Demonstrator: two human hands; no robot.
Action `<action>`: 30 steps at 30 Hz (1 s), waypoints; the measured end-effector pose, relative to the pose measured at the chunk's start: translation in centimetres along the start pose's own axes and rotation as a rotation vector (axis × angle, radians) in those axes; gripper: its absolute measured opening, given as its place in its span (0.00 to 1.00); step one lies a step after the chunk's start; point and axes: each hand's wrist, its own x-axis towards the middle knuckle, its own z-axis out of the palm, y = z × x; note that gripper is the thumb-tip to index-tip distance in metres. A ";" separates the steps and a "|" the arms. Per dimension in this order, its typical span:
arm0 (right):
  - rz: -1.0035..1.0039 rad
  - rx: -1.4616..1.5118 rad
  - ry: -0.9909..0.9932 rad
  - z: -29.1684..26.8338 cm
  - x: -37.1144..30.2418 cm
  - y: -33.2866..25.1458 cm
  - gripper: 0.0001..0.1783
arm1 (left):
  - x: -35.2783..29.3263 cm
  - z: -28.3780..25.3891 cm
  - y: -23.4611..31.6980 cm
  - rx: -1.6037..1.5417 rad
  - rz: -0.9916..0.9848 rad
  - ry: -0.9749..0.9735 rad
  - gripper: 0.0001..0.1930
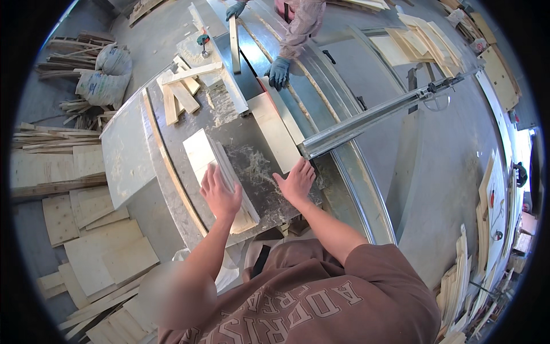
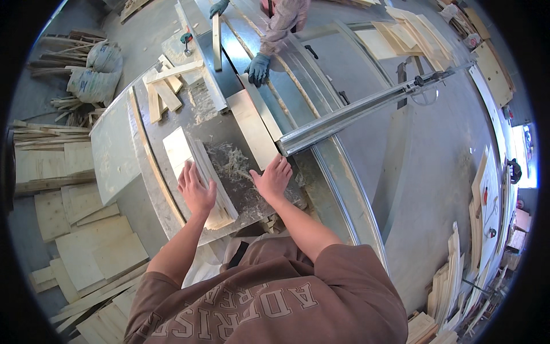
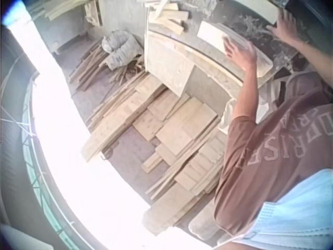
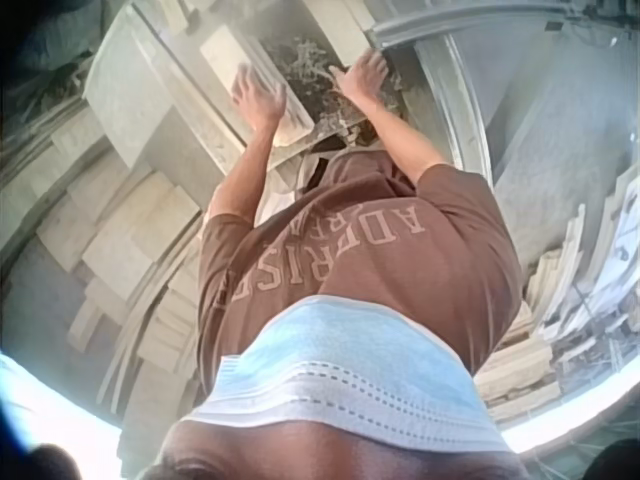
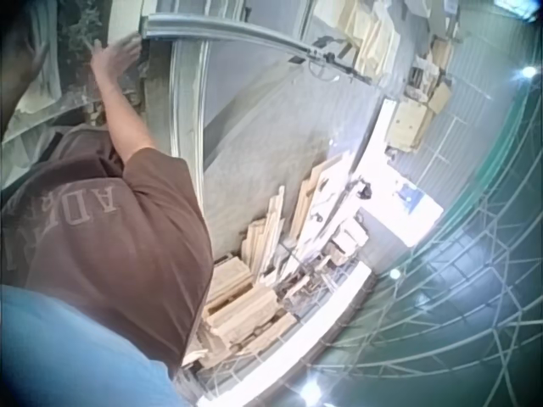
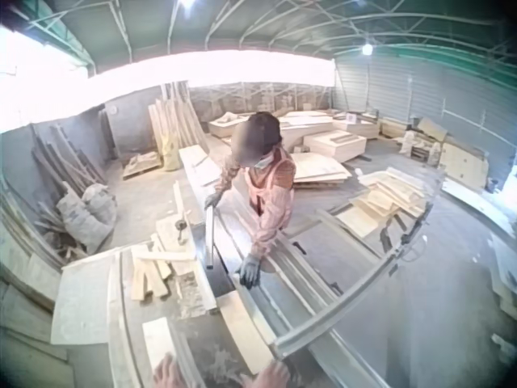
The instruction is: The person feeds wooden planks into a table saw to cut them to size. They handle each plank individually, guiding it through the blade and stacking the cut pieces on the table.
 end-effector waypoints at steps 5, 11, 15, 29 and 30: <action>-0.004 -0.084 -0.078 1.4 2.2 1.7 0.49 | 0.1 0.0 0.0 -0.035 0.005 0.003 0.40; -0.015 -0.164 -0.213 0.1 2.2 2.2 0.45 | 0.0 0.0 0.0 -0.042 0.008 0.009 0.41; 0.019 -0.283 -0.393 -2.4 -0.7 3.8 0.49 | -0.5 -0.4 -0.1 -0.047 0.006 0.023 0.40; 0.127 -0.011 -0.437 -7.0 -4.7 2.6 0.51 | -2.0 -2.2 -0.7 -0.109 0.021 0.027 0.39; 0.155 0.064 -0.472 -8.3 -5.2 1.6 0.50 | -1.9 -2.6 -0.9 -0.123 0.015 0.021 0.39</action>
